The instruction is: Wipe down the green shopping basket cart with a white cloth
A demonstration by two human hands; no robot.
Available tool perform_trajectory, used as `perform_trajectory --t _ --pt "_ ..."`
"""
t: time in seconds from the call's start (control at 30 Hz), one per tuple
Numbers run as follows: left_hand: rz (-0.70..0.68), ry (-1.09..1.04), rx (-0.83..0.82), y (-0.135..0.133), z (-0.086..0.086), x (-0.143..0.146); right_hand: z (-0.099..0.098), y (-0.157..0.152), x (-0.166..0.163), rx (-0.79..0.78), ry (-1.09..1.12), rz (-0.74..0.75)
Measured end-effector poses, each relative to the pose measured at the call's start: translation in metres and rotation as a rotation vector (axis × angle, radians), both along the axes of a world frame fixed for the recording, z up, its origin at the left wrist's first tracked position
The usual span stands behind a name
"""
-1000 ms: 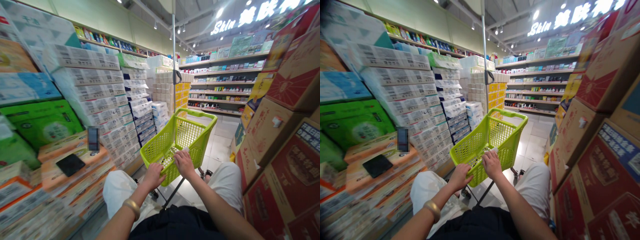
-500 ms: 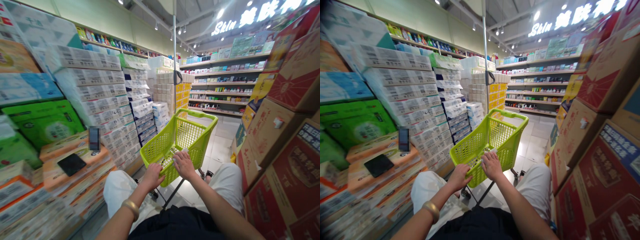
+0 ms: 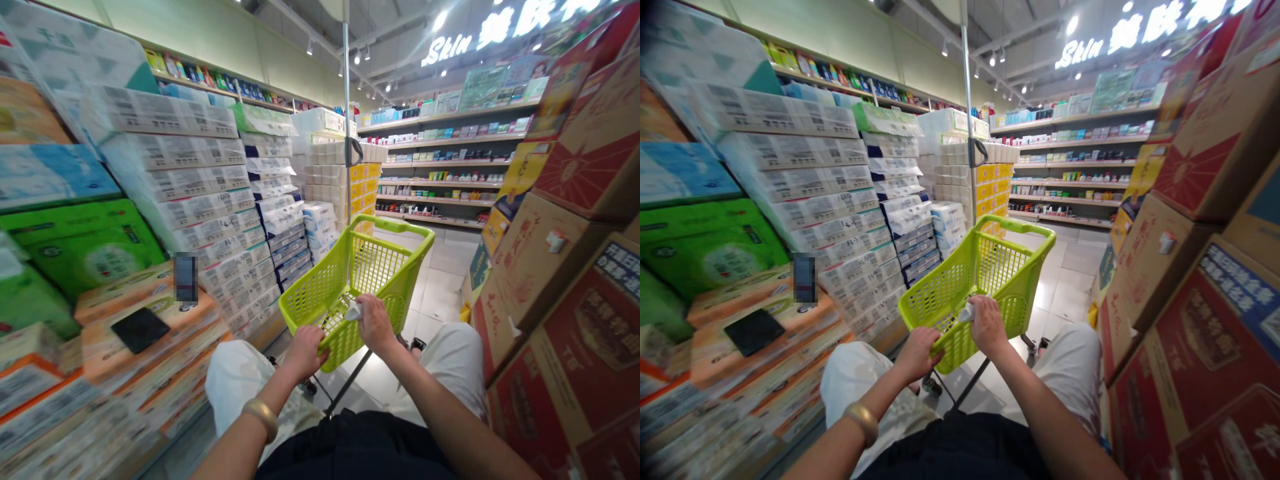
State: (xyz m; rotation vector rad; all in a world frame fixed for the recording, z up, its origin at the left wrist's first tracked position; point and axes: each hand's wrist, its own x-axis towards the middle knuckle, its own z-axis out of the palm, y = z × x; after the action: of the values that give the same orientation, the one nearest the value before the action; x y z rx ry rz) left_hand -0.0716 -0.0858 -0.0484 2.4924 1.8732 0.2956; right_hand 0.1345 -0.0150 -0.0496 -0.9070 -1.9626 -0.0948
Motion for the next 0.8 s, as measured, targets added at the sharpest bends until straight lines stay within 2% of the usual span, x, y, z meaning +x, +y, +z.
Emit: perform_trajectory --t 0.13,0.27,0.37,0.53,0.6,0.7,0.8 --pt "0.016 0.000 0.002 -0.001 0.001 0.001 0.010 0.005 0.005 -0.080 -0.121 0.014" --pt "0.017 0.003 0.001 -0.002 0.002 0.003 -0.003 -0.002 -0.007 -0.126 -0.213 0.012" --pt "0.023 0.007 0.002 -0.002 0.002 0.003 -0.008 -0.014 -0.016 -0.139 -0.264 0.091" --pt "0.010 0.007 0.004 -0.002 0.002 -0.001 -0.001 -0.021 -0.011 -0.113 -0.342 0.216" --pt "-0.003 0.010 0.005 -0.002 0.002 -0.003 0.001 -0.013 -0.002 -0.107 -0.331 0.182" --pt "-0.008 0.012 -0.003 -0.001 0.004 -0.006 -0.002 0.001 0.007 -0.111 -0.239 0.008" --pt "-0.002 0.019 -0.010 0.001 0.005 -0.007 -0.007 0.003 -0.001 -0.130 -0.146 -0.111"
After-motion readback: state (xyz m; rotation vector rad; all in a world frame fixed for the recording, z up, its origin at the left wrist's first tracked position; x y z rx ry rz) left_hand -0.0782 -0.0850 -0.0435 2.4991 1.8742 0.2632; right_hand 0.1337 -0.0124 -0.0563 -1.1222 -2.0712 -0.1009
